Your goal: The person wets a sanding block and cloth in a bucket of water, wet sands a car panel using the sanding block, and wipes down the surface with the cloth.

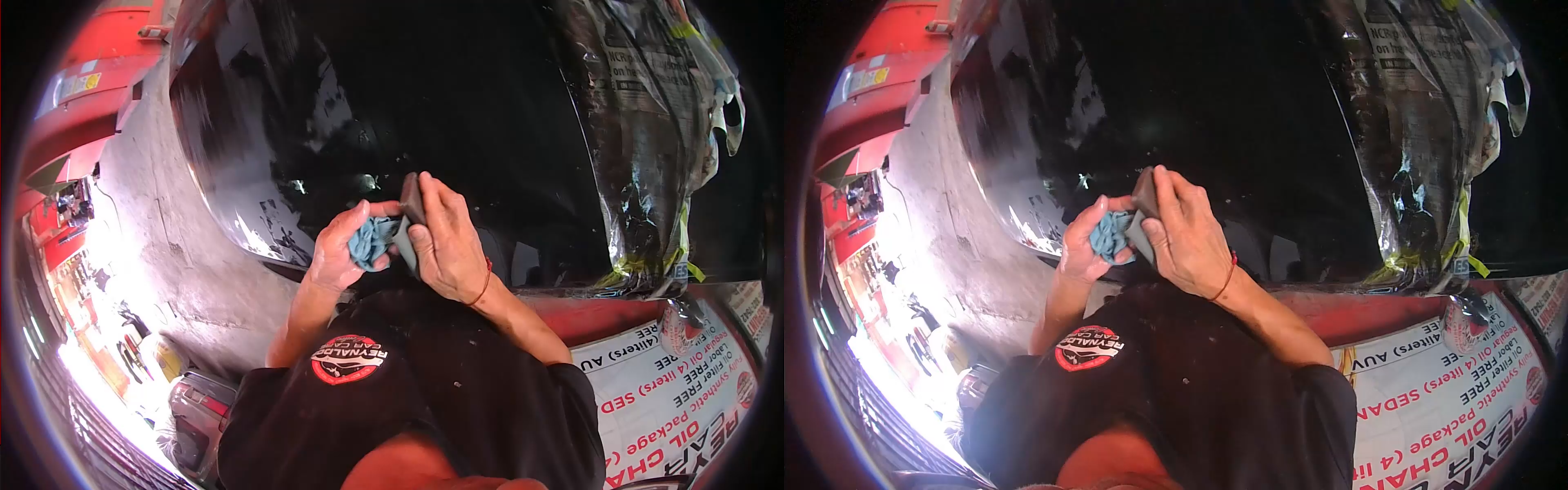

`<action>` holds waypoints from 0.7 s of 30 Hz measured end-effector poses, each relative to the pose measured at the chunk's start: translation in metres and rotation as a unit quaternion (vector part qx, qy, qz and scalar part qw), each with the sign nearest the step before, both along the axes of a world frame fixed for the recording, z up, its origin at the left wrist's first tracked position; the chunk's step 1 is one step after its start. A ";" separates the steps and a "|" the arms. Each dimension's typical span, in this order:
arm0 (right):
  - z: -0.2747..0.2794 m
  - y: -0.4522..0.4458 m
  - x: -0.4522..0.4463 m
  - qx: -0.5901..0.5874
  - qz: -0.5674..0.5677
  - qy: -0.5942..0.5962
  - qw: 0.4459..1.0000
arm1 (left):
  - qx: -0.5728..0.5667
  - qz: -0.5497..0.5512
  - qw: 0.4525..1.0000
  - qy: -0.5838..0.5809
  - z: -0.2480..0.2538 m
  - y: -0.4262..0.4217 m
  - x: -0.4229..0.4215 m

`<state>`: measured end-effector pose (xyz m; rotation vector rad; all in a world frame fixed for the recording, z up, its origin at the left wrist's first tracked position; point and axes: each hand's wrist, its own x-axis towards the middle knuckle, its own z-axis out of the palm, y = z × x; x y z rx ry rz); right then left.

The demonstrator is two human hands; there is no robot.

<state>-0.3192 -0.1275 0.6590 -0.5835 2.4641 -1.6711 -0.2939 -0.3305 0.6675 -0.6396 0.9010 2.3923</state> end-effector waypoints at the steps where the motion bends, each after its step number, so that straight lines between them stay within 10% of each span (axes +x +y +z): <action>1: -0.002 0.005 0.001 0.004 0.002 -0.001 1.000 | 0.071 -0.028 0.997 0.017 -0.003 0.003 0.001; 12: -0.021 0.024 -0.010 -0.054 -0.269 0.022 0.961 | -0.012 0.042 0.994 0.100 -0.038 0.062 -0.011; 21: -0.001 0.019 -0.004 -0.026 -0.078 0.003 0.997 | -0.126 -0.083 0.956 0.253 -0.027 0.027 -0.021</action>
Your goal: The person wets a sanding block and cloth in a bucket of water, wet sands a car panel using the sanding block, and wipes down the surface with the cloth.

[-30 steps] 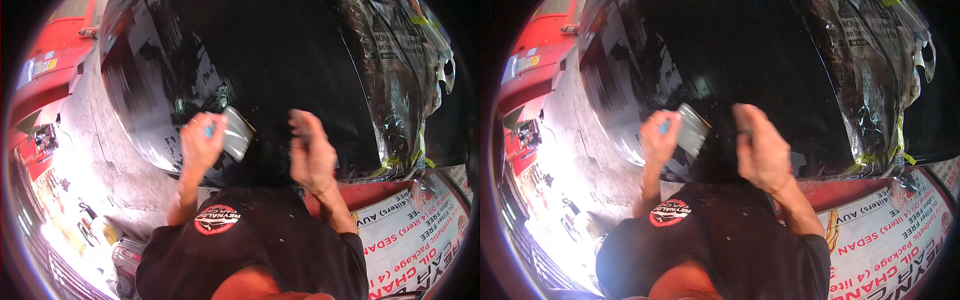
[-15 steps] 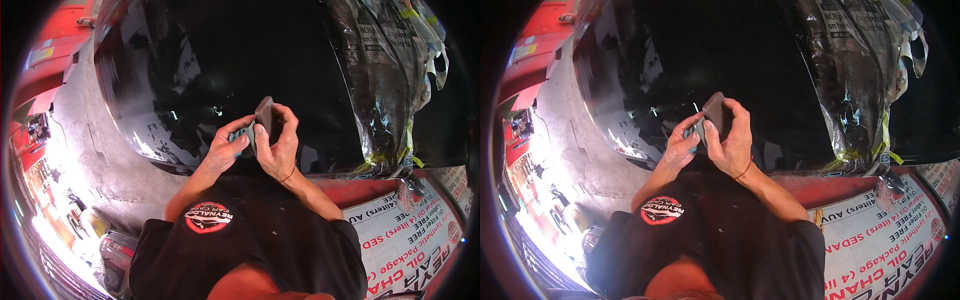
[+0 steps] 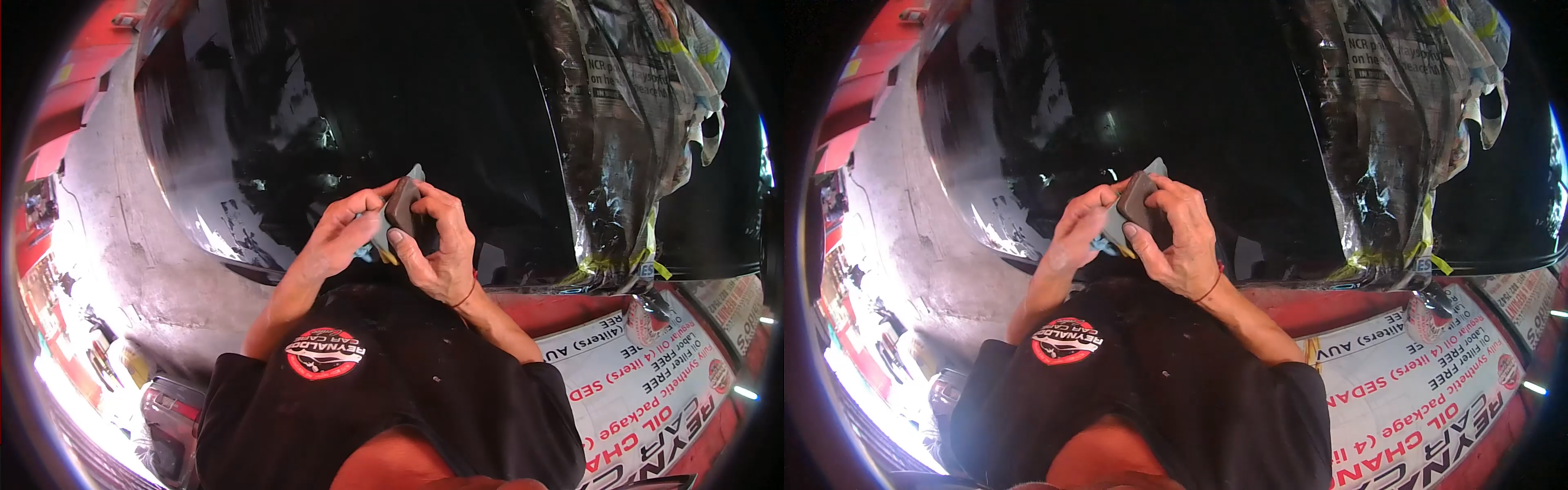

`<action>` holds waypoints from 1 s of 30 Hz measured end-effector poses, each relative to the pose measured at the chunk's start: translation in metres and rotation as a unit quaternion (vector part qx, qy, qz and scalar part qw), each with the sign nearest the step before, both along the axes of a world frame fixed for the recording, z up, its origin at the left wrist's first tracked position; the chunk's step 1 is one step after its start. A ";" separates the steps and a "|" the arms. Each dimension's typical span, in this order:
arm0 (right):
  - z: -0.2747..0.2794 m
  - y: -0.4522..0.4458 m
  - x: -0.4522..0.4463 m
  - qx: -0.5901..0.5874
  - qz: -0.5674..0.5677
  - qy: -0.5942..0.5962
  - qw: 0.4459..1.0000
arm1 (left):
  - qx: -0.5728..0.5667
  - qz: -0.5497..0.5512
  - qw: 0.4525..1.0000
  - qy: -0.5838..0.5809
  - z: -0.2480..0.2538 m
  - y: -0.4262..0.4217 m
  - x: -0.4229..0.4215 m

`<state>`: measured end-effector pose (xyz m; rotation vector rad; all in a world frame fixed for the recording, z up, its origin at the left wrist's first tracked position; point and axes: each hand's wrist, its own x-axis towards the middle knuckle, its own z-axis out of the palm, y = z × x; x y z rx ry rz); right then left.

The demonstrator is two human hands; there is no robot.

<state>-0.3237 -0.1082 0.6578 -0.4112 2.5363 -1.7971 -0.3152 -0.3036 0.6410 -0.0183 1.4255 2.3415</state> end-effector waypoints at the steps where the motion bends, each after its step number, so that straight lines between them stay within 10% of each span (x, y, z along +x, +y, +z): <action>1: -0.003 -0.001 0.003 -0.020 -0.016 -0.026 0.999 | 0.056 -0.002 0.998 -0.026 0.003 0.000 0.000; 4: 0.000 0.002 0.008 -0.032 -0.017 -0.072 0.997 | 0.177 0.000 0.979 -0.098 0.010 -0.001 0.001; 7: 0.000 0.008 0.009 -0.014 0.016 -0.101 0.995 | -0.047 0.032 0.998 0.008 -0.018 0.003 0.009; 14: 0.007 0.013 -0.001 0.042 0.069 -0.209 0.975 | -0.208 0.082 0.965 0.139 -0.016 0.013 -0.009; 16: 0.006 0.018 -0.016 0.141 0.106 -0.075 0.982 | -0.198 0.096 0.968 0.124 -0.012 0.009 -0.015; 20: 0.006 0.009 -0.011 -0.137 0.054 -0.388 0.910 | -0.143 0.030 0.982 0.120 -0.020 0.002 -0.022; 22: -0.001 0.019 -0.019 0.021 0.093 -0.282 0.955 | -0.138 -0.019 0.990 0.030 -0.017 -0.004 -0.029; 24: 0.009 0.011 -0.022 -0.073 -0.047 -0.333 0.939 | -0.155 -0.057 0.986 -0.029 -0.015 -0.009 -0.033; 26: 0.007 0.020 -0.032 0.280 0.023 -0.004 0.960 | -0.192 0.023 0.981 -0.018 -0.022 -0.006 -0.034; 30: 0.007 0.021 -0.033 0.320 -0.017 0.129 0.938 | -0.191 0.077 0.976 -0.072 -0.023 -0.013 -0.043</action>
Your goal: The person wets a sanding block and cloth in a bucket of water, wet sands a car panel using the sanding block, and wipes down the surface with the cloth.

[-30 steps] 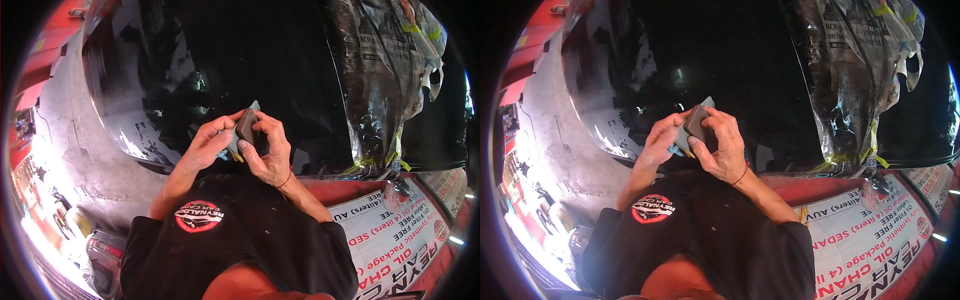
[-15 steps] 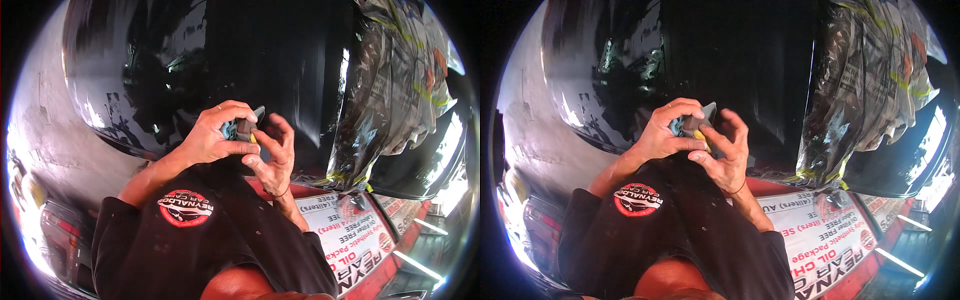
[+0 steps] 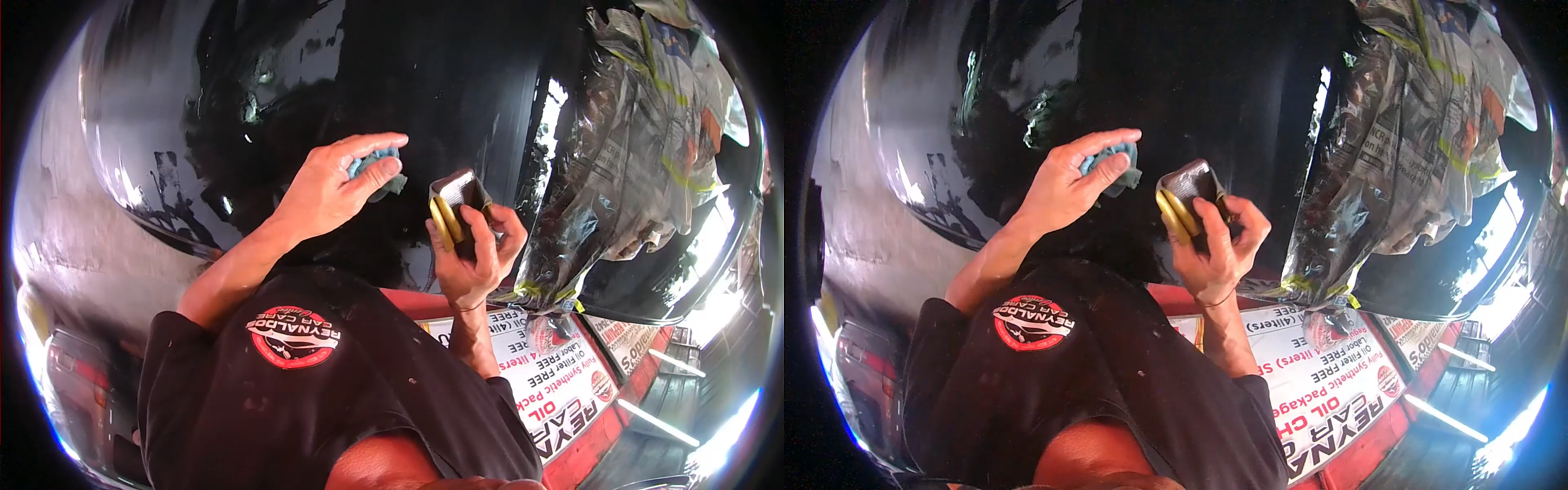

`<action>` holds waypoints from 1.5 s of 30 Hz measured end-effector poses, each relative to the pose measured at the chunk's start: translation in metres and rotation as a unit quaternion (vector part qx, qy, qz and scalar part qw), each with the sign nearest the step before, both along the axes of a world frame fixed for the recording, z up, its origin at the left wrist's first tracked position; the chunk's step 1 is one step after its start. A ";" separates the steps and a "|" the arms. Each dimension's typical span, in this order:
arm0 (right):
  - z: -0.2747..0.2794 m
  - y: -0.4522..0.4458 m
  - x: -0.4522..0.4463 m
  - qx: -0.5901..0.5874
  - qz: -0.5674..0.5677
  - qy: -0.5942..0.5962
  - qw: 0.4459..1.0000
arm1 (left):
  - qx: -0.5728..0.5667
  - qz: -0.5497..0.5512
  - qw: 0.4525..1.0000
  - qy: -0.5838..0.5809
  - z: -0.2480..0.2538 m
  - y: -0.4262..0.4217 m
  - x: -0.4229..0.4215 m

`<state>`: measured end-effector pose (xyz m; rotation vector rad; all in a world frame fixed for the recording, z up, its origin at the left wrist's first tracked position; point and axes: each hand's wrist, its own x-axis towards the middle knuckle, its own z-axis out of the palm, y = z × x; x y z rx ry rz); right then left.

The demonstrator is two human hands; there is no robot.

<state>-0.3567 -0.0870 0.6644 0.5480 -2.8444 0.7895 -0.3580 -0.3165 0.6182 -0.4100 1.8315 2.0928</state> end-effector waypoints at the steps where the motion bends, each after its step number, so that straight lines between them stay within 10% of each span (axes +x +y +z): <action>1: 0.002 -0.003 0.000 -0.005 0.006 0.011 1.000 | -0.001 -0.001 1.000 0.004 0.003 0.000 -0.003; 6: 0.005 -0.019 0.011 -0.080 0.024 -0.044 0.996 | 0.196 -0.115 0.972 0.067 0.008 0.015 0.011; 12: 0.004 0.005 0.019 -0.236 0.056 -0.269 0.932 | 0.142 -0.141 0.976 0.083 0.011 0.017 0.017; 26: 0.012 0.019 0.005 -0.292 -0.084 -0.284 0.910 | 0.043 -0.100 0.986 0.123 0.003 0.032 -0.004; 30: 0.013 0.022 -0.047 0.085 -0.093 -0.028 0.992 | -0.118 0.026 0.971 0.206 -0.003 0.011 -0.018; 36: -0.037 0.030 -0.037 0.134 0.113 0.010 0.985 | -0.157 0.032 0.902 0.401 0.011 0.070 -0.070; 39: -0.053 0.032 -0.024 0.056 0.038 -0.079 0.995 | -0.153 -0.064 0.881 0.444 0.024 0.126 -0.089; 45: -0.055 0.043 -0.027 0.103 0.095 -0.005 0.990 | -0.192 -0.127 0.897 0.377 0.014 0.115 -0.087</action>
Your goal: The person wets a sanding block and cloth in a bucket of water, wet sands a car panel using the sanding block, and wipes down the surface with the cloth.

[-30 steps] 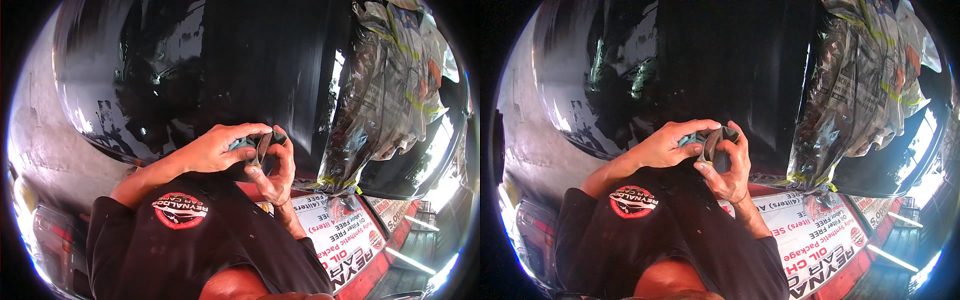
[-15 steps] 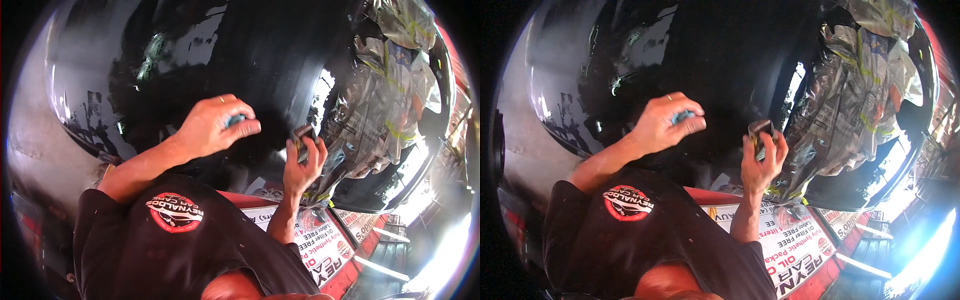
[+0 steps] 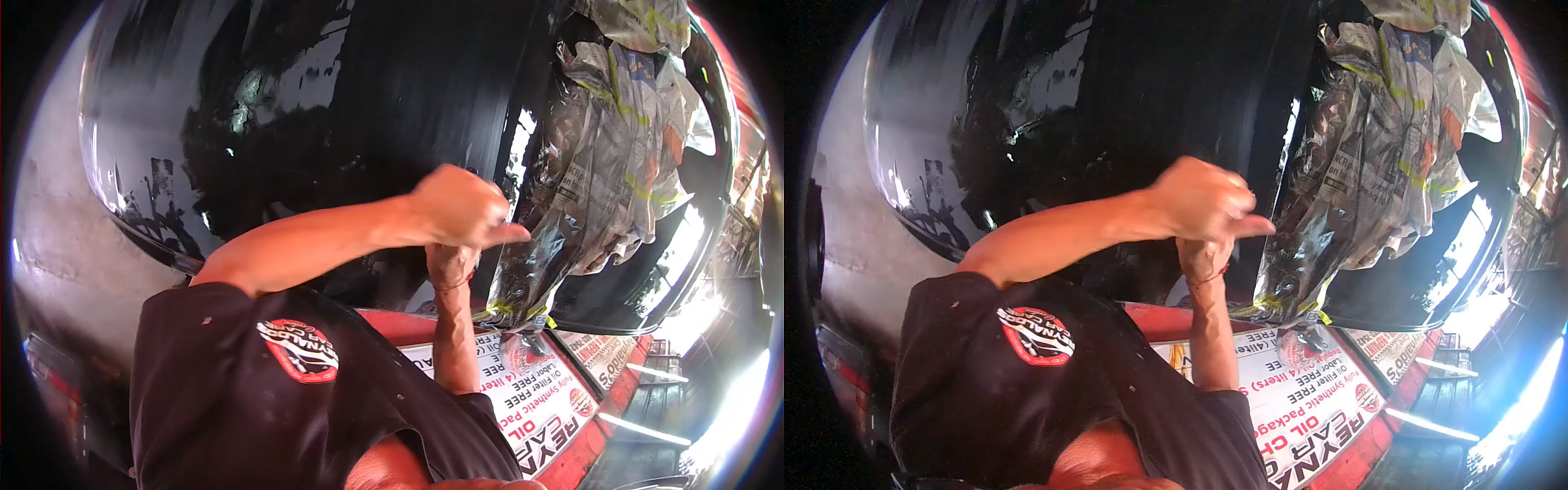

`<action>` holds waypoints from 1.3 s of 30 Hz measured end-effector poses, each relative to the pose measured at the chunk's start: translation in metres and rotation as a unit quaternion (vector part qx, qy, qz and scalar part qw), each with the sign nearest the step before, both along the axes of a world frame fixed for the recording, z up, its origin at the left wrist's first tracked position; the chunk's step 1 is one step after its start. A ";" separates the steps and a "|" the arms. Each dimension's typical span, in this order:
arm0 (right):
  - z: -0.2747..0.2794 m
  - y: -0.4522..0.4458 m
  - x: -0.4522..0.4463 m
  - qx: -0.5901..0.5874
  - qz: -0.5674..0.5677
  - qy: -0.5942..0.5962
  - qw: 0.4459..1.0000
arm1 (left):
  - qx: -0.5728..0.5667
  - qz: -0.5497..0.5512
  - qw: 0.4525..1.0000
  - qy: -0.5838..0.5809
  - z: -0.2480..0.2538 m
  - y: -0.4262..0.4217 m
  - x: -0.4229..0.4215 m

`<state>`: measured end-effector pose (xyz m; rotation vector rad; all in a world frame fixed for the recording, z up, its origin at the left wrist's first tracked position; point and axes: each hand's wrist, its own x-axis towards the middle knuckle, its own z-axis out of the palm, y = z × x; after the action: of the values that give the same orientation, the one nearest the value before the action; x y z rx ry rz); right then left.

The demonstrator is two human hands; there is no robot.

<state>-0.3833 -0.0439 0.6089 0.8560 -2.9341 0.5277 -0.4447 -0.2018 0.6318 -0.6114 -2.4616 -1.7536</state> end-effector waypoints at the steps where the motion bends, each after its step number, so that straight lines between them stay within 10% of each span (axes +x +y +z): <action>1: 0.005 0.008 -0.005 0.069 0.048 0.065 0.994 | 0.046 0.107 0.991 0.057 -0.015 -0.021 0.006; 7: 0.024 0.001 -0.039 0.002 0.026 -0.018 0.999 | -0.469 0.411 0.777 0.083 -0.083 -0.249 0.042; 13: 0.007 -0.057 -0.142 -0.062 -0.020 0.088 0.994 | -0.402 0.394 0.818 -0.119 -0.053 -0.250 0.022; 19: 0.015 -0.007 -0.004 -0.039 -0.021 -0.009 0.999 | -0.397 0.463 0.782 -0.128 -0.062 -0.244 0.020; 25: 0.005 -0.093 -0.157 -0.053 0.051 0.088 0.993 | -0.380 0.458 0.796 -0.110 -0.059 -0.248 0.021; 30: 0.003 -0.023 -0.002 -0.003 -0.019 -0.008 1.000 | -0.363 0.468 0.797 -0.113 -0.051 -0.245 0.022; 39: 0.008 -0.078 -0.094 -0.025 0.008 0.005 1.000 | -0.364 0.462 0.801 -0.110 -0.054 -0.250 0.024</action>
<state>-0.4772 -0.1219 0.6172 0.8736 -2.8938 0.5936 -0.4204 -0.4517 0.5782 0.7629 -2.7400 -0.5064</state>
